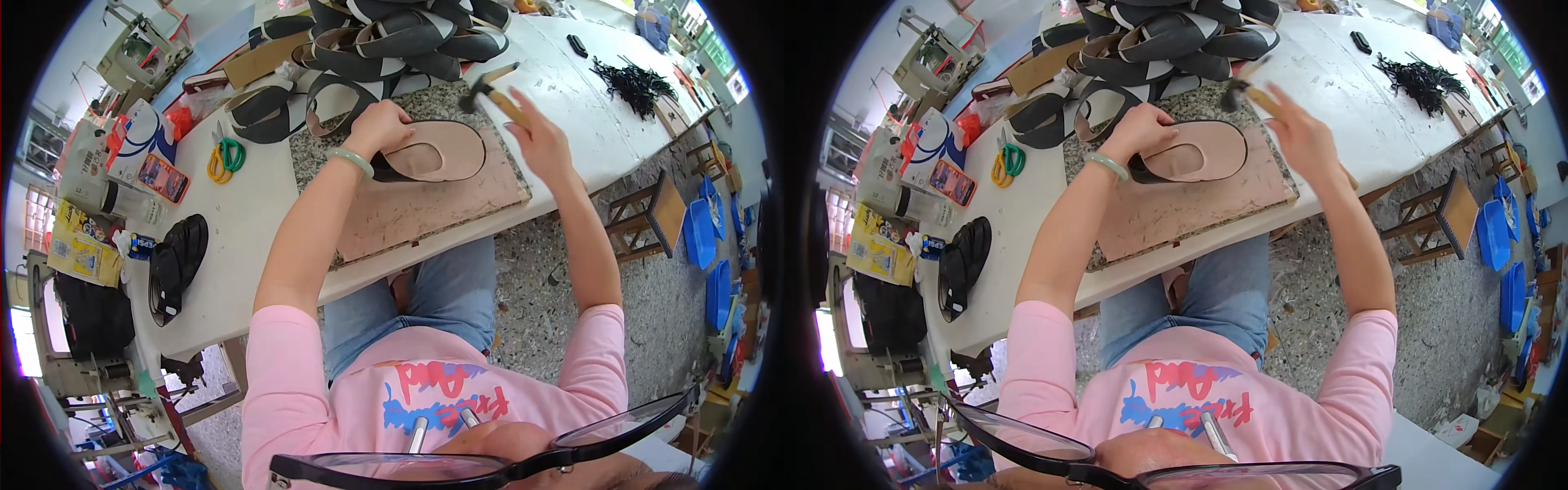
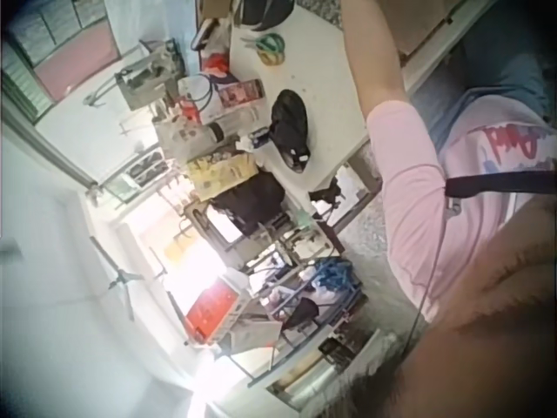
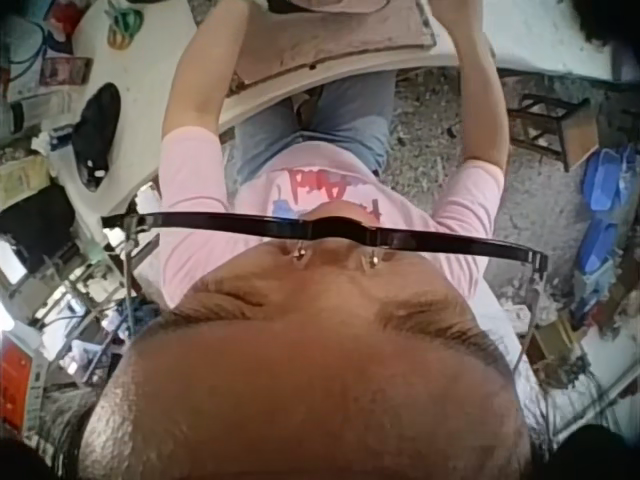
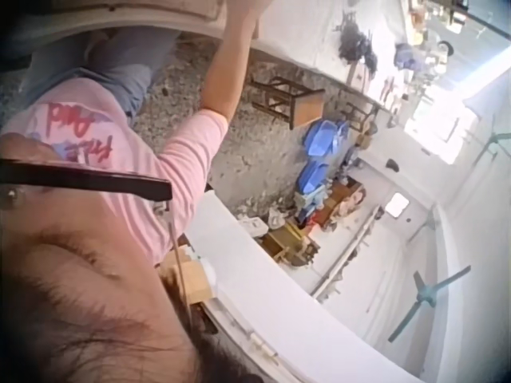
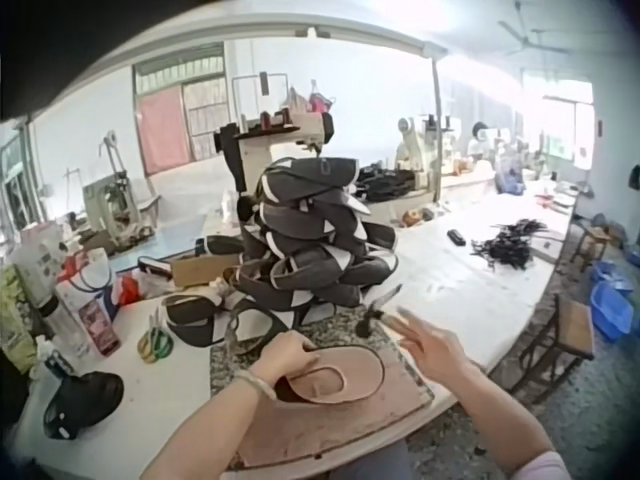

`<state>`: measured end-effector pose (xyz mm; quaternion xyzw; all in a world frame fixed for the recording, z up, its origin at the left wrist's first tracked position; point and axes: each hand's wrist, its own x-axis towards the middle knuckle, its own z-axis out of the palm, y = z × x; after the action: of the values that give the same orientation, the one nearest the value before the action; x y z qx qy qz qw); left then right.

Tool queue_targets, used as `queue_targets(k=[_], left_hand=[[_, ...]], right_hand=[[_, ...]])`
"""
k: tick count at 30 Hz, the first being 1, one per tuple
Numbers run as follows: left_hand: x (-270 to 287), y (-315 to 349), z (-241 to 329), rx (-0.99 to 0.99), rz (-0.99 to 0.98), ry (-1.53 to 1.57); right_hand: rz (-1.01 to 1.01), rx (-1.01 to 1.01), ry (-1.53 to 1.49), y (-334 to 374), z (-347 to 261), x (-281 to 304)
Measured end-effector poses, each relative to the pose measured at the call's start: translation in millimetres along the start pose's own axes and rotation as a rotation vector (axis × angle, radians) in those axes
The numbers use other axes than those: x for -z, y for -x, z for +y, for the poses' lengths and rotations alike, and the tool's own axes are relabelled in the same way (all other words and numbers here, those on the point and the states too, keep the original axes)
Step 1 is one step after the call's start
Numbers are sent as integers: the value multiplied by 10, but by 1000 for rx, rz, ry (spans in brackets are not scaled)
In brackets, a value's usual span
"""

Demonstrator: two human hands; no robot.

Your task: Applying adhesive to shoe components and folding the edges during assembly.

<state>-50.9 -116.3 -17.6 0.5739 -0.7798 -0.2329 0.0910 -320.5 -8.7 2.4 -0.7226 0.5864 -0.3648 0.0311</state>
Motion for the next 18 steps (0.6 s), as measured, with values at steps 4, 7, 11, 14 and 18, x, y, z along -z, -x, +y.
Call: queue_targets(k=[4, 7, 11, 14, 18], left_hand=[[10, -3, 88, 5, -6, -39], [-3, 65, 138, -28, 42, -40], [3, 190, 154, -56, 117, -37], [-9, 238, 201, -102, 188, -11], [-1, 400, 300, -158, 285, -23]], right_hand=[[-84, 240, 80, 201, -288, -175], [-122, 168, 105, 229, -251, -305], [-69, 139, 10, 335, -331, -172], [-110, 154, 93, 402, -269, -136], [-103, 163, 38, 552, -419, -11]])
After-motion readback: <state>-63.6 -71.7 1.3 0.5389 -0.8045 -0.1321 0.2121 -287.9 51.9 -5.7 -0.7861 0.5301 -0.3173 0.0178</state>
